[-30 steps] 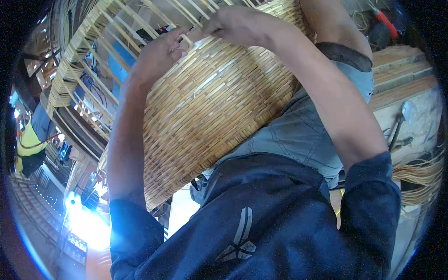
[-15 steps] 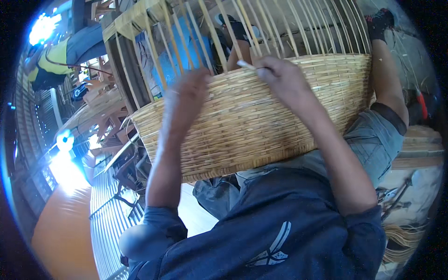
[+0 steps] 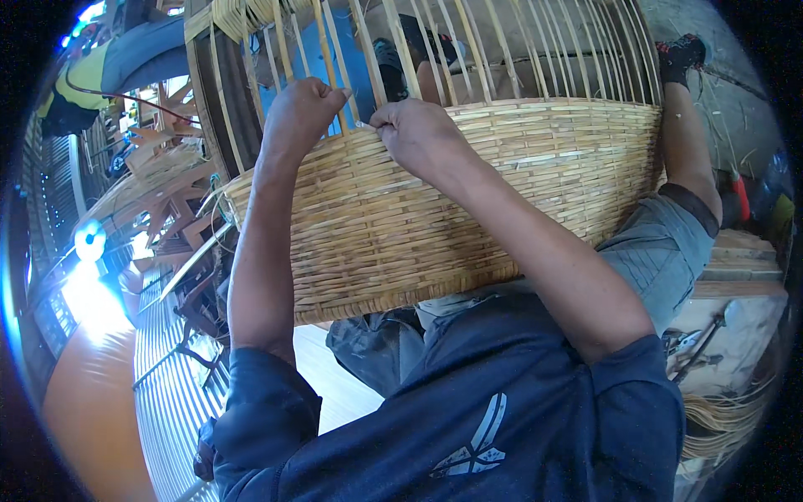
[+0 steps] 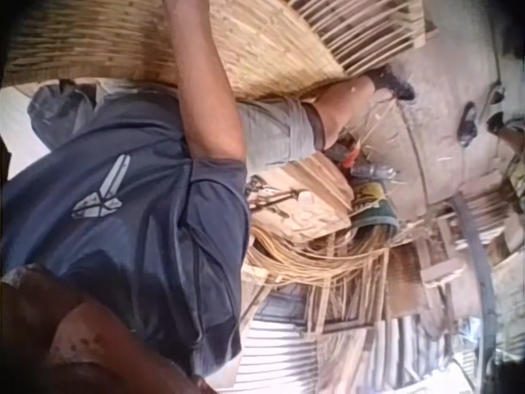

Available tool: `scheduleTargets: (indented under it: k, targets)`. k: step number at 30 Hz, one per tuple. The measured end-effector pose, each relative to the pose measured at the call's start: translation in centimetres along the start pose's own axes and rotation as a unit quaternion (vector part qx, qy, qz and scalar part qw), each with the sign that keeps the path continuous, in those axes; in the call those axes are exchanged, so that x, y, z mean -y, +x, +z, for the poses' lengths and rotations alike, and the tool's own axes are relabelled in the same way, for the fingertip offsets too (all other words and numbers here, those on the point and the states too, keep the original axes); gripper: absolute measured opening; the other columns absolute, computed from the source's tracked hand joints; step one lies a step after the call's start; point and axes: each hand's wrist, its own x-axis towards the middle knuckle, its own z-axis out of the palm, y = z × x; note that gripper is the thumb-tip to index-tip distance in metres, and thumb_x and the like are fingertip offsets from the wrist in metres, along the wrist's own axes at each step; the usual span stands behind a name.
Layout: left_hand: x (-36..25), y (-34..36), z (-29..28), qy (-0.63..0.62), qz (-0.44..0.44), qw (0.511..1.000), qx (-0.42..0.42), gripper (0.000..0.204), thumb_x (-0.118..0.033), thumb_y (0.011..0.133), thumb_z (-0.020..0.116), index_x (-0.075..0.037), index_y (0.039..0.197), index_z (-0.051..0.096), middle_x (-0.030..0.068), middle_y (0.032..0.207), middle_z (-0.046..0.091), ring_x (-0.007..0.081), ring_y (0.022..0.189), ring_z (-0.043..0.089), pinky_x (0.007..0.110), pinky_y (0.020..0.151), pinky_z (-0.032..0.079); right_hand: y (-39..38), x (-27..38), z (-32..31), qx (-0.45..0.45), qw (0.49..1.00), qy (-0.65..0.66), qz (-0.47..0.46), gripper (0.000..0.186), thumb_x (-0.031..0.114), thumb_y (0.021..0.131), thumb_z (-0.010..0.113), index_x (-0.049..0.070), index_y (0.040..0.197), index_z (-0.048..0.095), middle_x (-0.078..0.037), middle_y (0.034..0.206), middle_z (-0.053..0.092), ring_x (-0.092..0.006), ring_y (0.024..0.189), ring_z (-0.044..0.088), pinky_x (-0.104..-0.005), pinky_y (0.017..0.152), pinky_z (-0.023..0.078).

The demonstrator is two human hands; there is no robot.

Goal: Weaving thin strips of bamboo or rattan into a large cylindrical cage or basket structure.

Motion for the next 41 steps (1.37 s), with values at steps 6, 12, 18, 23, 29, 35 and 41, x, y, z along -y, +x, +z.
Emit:
scheduleTargets:
  k: [6,12,18,23,29,35,41]
  targets:
    - [0.4,0.4,0.6,-0.024,0.013,1.000,-0.005,0.037,-0.032,0.079,0.053,0.003,0.071,0.062,0.0162,0.057,0.059,0.0278,0.057,0.061,0.040,0.061,0.048,0.6,0.7,0.8,-0.001,1.000,-0.018,-0.007,0.021,0.012,0.085,0.053,0.003,0.098,0.067,-0.019,0.094,0.066,-0.0329,0.090,0.063,-0.0395,0.083,0.048]
    - [0.6,0.6,0.5,-0.022,0.031,0.999,0.003,0.037,-0.029,0.080,0.050,0.004,0.071,0.061,0.0163,0.059,0.061,0.0278,0.058,0.063,0.039,0.062,0.049,1.2,1.4,0.9,0.024,1.000,-0.015,0.003,0.017,0.010,0.088,0.057,0.002,0.100,0.066,-0.011,0.080,0.066,-0.0210,0.075,0.062,-0.0316,0.071,0.048]
    - [0.4,0.6,0.1,-0.025,0.038,0.999,0.015,0.035,-0.027,0.081,0.049,0.005,0.071,0.061,0.0165,0.060,0.062,0.0256,0.058,0.063,0.038,0.061,0.049,1.3,0.7,1.0,0.050,0.998,-0.027,0.007,0.016,0.009,0.089,0.056,0.001,0.098,0.066,-0.009,0.079,0.065,-0.0169,0.071,0.061,-0.0284,0.067,0.048]
    - [0.2,0.2,-0.2,-0.036,0.027,0.999,0.025,0.037,-0.031,0.081,0.053,0.005,0.076,0.062,0.0221,0.067,0.061,0.0337,0.068,0.062,0.043,0.065,0.048,1.4,-0.5,0.2,0.026,0.988,-0.097,-0.116,0.020,0.012,0.089,0.055,0.003,0.103,0.066,-0.014,0.084,0.067,-0.0241,0.078,0.064,-0.0329,0.075,0.050]
    - [0.5,0.0,-0.1,-0.056,0.044,0.997,0.007,0.040,-0.034,0.083,0.056,0.004,0.073,0.061,0.0131,0.058,0.057,0.0219,0.056,0.058,0.038,0.058,0.046,2.0,-1.0,-1.1,0.136,0.975,0.178,0.013,0.019,0.008,0.091,0.054,0.001,0.104,0.064,-0.001,0.071,0.057,-0.0060,0.060,0.051,-0.0208,0.054,0.041]
    - [0.3,-0.2,-0.2,-0.070,0.032,0.997,0.018,0.038,-0.033,0.082,0.055,0.004,0.075,0.061,0.0186,0.064,0.058,0.0293,0.063,0.058,0.041,0.063,0.045,2.8,-1.5,-1.4,0.176,0.970,0.161,0.035,0.016,0.009,0.090,0.055,0.002,0.099,0.066,-0.001,0.068,0.054,-0.0069,0.058,0.049,-0.0219,0.053,0.041]
    - [0.2,0.0,-0.6,-0.092,0.010,0.994,0.055,0.036,-0.032,0.079,0.054,0.002,0.077,0.064,0.0234,0.070,0.063,0.0340,0.071,0.064,0.043,0.069,0.048,2.1,-1.7,-0.2,0.052,0.985,-0.092,-0.138,0.017,0.008,0.087,0.057,0.006,0.102,0.066,-0.011,0.084,0.063,-0.0200,0.077,0.062,-0.0318,0.072,0.049]
